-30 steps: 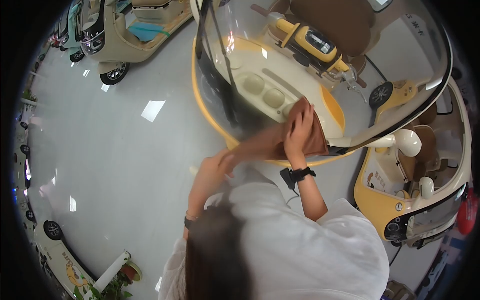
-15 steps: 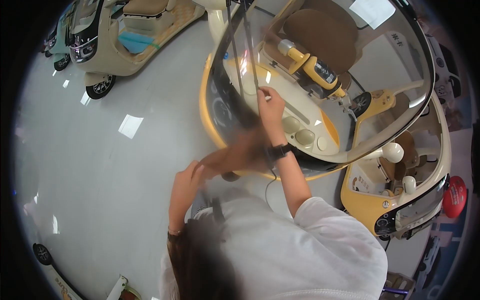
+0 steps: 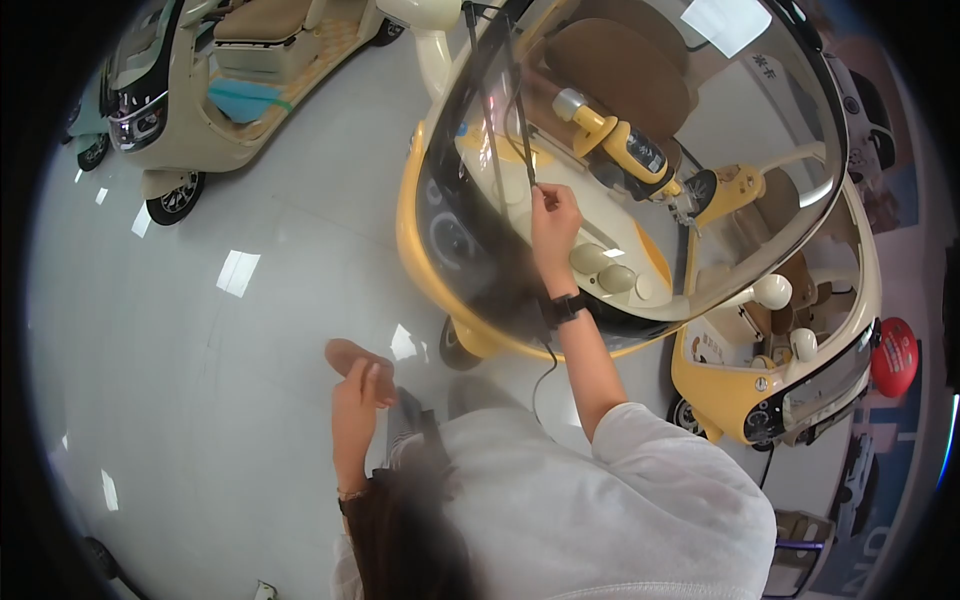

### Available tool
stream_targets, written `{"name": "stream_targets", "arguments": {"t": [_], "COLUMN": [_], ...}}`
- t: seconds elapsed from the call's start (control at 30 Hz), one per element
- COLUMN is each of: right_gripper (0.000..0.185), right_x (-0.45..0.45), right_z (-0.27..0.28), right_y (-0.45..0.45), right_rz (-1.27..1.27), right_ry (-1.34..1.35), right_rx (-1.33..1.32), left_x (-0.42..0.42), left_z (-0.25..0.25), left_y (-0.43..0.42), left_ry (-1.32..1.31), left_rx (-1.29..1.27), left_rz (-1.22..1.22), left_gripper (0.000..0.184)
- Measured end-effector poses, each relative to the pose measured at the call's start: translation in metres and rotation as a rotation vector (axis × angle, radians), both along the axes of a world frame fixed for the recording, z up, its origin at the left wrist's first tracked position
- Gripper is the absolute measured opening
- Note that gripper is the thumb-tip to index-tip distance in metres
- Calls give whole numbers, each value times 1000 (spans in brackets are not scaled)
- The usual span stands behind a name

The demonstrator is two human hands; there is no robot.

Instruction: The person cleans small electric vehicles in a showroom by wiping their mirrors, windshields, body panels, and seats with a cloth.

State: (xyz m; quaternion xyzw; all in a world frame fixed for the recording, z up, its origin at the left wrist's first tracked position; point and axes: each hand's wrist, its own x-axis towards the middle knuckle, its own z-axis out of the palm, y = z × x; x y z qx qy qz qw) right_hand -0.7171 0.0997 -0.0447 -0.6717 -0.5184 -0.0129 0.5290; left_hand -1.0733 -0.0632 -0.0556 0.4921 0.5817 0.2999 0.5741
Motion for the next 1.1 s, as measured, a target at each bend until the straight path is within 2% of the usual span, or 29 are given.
{"name": "stream_targets", "arguments": {"t": [0.37,0.4,0.7,0.8,0.93,1.03,1.1], "right_gripper": [20,22,22,18,16,14,20], "right_x": [-7,-6,-1,-3,-3,-4,-22], "right_z": [-14,-13,-36,-40,-42,-33,-14], "right_y": [-8,-12,1,3,7,6,14], "right_rz": [-60,-125,-90,-135,-130,-177,-131], "right_ry": [79,167,354,435,399,327,152], "right_rx": [-6,-128,79,78,98,-19,50], "left_x": [-77,-81,-116,-131,-150,-153,-150], "left_z": [-7,-8,-10,2,-14,-10,1], "left_y": [10,6,-30,-29,-9,28,66], "left_ry": [22,32,69,277,329,307,349], "left_rx": [9,5,12,69,84,101,119], "left_rz": [50,55,262,267,323,320,271], "left_gripper": [35,35,32,32,33,34,33]}}
